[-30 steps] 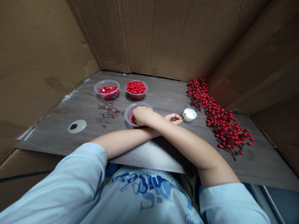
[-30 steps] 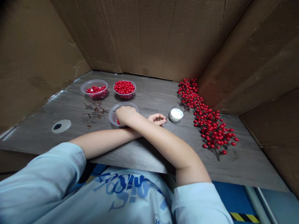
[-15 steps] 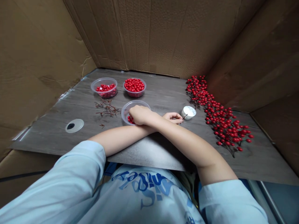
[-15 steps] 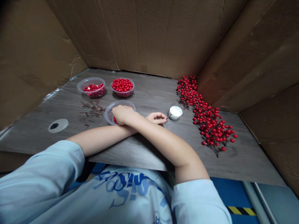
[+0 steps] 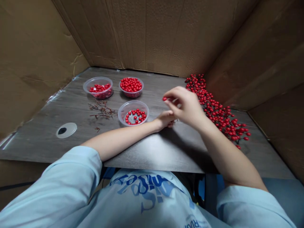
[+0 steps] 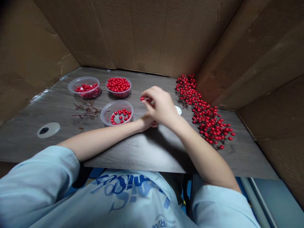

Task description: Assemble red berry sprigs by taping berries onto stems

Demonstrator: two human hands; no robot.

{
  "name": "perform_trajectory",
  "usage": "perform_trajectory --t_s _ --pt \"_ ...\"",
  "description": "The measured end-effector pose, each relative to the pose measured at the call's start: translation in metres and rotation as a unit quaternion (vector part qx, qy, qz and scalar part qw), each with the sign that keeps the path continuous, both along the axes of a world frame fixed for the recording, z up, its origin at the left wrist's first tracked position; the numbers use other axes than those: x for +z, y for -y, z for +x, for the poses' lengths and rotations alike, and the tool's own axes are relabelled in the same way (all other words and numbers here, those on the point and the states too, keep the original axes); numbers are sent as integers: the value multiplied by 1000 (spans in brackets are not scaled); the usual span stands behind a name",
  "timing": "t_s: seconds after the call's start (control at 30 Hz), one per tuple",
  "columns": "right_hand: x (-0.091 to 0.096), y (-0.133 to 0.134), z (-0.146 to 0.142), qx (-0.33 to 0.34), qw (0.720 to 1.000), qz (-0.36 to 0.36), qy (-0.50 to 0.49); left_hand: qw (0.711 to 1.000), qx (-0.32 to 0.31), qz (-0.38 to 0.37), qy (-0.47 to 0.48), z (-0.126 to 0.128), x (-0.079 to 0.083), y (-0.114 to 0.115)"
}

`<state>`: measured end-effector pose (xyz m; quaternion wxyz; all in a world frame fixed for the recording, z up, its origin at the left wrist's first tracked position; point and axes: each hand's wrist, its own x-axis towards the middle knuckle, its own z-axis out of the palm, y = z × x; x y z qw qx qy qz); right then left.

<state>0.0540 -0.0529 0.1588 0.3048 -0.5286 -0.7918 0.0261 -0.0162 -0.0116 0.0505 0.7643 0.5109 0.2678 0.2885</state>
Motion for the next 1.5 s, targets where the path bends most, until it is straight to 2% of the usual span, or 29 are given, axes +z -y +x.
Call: perform_trajectory --t_s 0.07,0.13,0.27,0.37,0.47,0.7,0.87,1.3,1.5 --pt "-2 7 32 -64 995 48 -54 999 -35 -19 23 -6 -1 1" --pt "-12 13 56 -109 987 65 -103 997 -56 -28 38 -10 -2 2" --pt "-40 25 77 -138 976 60 -156 998 -58 -12 35 -11 -5 1" --pt "-56 33 79 -144 973 60 -172 999 -47 1 23 -10 -7 2" --pt "-63 41 80 -145 972 61 -172 999 -35 17 3 -11 -8 2" --pt "-67 50 82 -117 984 126 -51 996 -41 68 -44 -15 -7 3" --pt "-72 53 79 -77 989 129 3 995 -41 77 -57 -15 -5 4" --pt "-84 51 80 -35 991 126 30 995 -40 70 -55 -13 -1 5" --pt "-84 52 76 -49 992 108 31 994 -37 83 -56 -14 -3 5"
